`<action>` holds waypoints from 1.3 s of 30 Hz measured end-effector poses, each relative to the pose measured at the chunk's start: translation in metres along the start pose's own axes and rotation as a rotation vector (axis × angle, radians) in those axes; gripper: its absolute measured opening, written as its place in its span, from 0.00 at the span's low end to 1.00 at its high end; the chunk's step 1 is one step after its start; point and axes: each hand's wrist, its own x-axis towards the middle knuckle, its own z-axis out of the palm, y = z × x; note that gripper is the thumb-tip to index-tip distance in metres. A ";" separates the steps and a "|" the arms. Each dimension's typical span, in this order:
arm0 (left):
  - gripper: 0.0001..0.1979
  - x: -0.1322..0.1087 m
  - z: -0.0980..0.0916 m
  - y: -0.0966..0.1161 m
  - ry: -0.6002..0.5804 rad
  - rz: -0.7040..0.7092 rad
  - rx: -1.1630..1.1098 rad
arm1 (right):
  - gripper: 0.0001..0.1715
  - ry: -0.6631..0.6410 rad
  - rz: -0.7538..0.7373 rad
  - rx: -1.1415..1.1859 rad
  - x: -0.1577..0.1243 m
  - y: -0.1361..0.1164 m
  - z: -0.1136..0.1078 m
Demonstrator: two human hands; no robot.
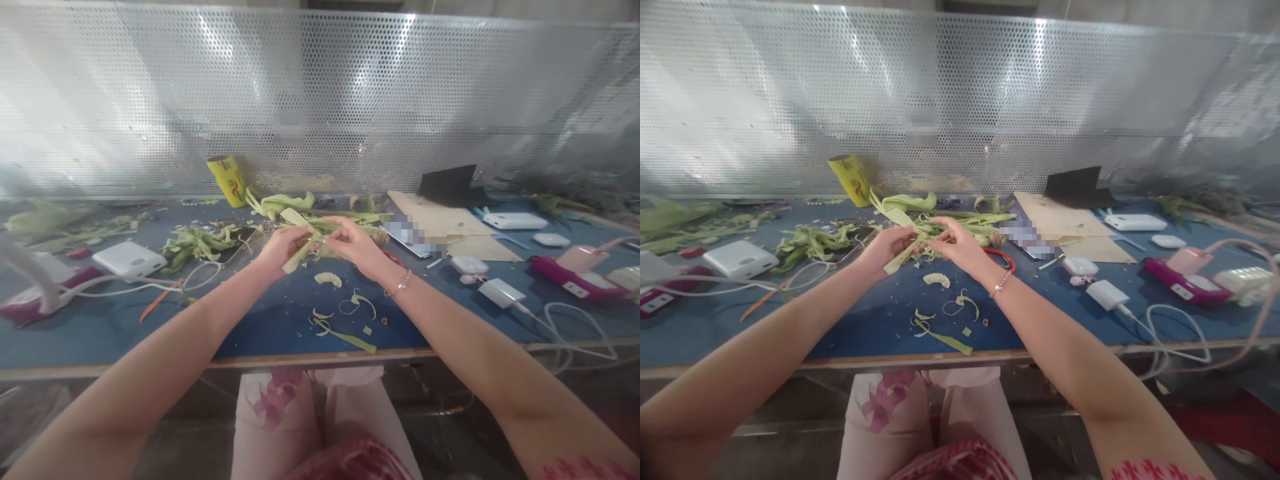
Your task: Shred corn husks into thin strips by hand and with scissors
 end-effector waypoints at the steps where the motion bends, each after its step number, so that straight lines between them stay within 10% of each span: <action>1: 0.06 -0.001 0.000 0.002 -0.006 -0.010 -0.032 | 0.22 -0.005 0.007 -0.009 0.000 0.000 -0.001; 9: 0.14 0.000 0.001 -0.003 -0.095 0.192 -0.012 | 0.15 -0.015 0.137 0.212 -0.003 -0.004 0.007; 19: 0.09 -0.002 0.000 -0.015 -0.084 0.492 0.573 | 0.12 0.030 0.222 0.413 0.000 -0.005 0.012; 27: 0.08 0.005 -0.004 -0.014 0.011 0.380 0.463 | 0.07 -0.020 0.188 0.375 -0.002 -0.004 0.006; 39: 0.14 0.001 0.000 -0.011 -0.095 0.200 0.093 | 0.09 0.060 -0.101 -0.289 -0.003 -0.005 0.007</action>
